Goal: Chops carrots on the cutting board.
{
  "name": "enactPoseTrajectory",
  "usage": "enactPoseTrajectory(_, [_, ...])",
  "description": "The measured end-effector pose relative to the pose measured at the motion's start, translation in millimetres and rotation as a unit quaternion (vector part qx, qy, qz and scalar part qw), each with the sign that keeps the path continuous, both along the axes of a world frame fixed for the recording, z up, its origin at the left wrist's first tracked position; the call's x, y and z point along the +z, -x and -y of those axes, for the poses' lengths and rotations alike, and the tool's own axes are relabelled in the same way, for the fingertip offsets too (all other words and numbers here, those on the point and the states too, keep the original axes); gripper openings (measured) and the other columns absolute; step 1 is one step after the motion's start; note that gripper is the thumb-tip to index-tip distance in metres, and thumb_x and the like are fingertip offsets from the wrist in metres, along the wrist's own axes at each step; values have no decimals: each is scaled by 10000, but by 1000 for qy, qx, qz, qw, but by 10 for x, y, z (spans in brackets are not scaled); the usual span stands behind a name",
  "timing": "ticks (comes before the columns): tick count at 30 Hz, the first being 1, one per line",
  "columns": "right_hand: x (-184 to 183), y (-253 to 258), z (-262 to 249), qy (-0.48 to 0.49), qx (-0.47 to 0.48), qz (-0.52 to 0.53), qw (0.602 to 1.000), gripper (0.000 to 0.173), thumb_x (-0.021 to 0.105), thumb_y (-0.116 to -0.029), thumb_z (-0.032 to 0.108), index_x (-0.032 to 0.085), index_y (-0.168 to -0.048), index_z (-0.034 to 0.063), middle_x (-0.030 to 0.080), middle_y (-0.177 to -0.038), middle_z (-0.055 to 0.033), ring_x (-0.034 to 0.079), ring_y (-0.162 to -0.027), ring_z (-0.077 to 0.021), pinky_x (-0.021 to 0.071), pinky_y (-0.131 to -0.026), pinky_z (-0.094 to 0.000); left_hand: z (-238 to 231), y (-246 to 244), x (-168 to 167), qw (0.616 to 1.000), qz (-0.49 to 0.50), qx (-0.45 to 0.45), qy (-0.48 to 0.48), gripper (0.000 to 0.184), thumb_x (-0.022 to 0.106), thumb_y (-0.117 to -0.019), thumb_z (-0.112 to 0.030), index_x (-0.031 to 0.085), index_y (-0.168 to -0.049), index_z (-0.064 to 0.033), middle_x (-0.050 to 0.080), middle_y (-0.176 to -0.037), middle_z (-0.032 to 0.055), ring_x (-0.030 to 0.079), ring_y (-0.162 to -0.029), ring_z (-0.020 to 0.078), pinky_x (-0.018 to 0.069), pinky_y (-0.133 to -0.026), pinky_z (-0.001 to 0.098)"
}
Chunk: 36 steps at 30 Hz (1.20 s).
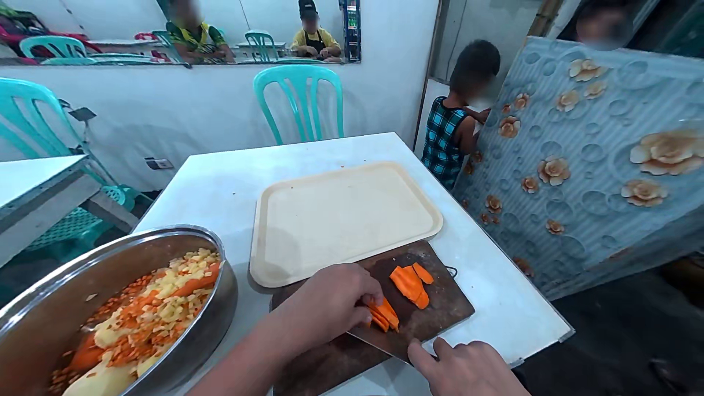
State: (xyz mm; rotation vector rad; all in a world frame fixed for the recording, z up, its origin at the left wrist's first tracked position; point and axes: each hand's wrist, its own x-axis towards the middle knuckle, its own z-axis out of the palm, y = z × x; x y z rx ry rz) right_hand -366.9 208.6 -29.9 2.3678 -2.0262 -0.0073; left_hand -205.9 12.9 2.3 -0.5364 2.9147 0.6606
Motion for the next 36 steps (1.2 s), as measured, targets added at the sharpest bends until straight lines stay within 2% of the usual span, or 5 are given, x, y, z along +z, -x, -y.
enactPoseTrajectory(5, [-7, 4, -19, 8, 1, -4, 1000, 229, 637, -893, 61, 712, -1110, 65, 633, -667, -146, 630, -495, -296, 462, -421, -397, -41, 302, 91, 994, 104, -2, -12, 183, 652, -995, -120, 706, -1163, -72, 731, -1042, 96, 689, -974, 257, 527, -914, 476])
enactPoseTrajectory(15, [-121, 54, -1, 82, 17, -40, 996, 238, 671, -853, 83, 734, -1082, 89, 611, -652, -115, 597, -458, -257, 443, -396, -358, 105, -279, -163, 984, -58, 166, 26, 176, 704, -980, -268, 746, -1062, -119, 734, -892, 23, 709, -806, 163, 597, -788, 402])
enactPoseTrajectory(22, [-135, 88, 61, 117, 44, -66, 990, 257, 699, -824, 123, 736, -1077, 89, 597, -659, -101, 577, -448, -241, 428, -386, -347, 59, -44, -94, 974, 85, 203, -54, 217, 658, -1003, -223, 696, -1180, -104, 712, -1028, 62, 690, -938, 191, 558, -884, 400])
enactPoseTrajectory(30, [-126, 153, 117, 128, 66, -68, 987, 239, 708, -810, 153, 729, -1039, 89, 600, -668, -96, 571, -438, -230, 429, -374, -343, 175, -227, -136, 993, -20, -30, -109, 437, 449, -951, 99, 729, -1199, -126, 673, -1274, 62, 608, -1221, 189, 486, -1054, 379])
enactPoseTrajectory(36, [-92, 185, 156, 109, 78, -58, 989, 239, 726, -803, 179, 716, -1030, 104, 592, -665, -97, 571, -437, -238, 429, -371, -351, 186, -335, -49, 985, -16, -57, -164, 514, 681, -828, 1, 679, -1307, -185, 580, -1444, 26, 495, -1370, 220, 423, -1121, 440])
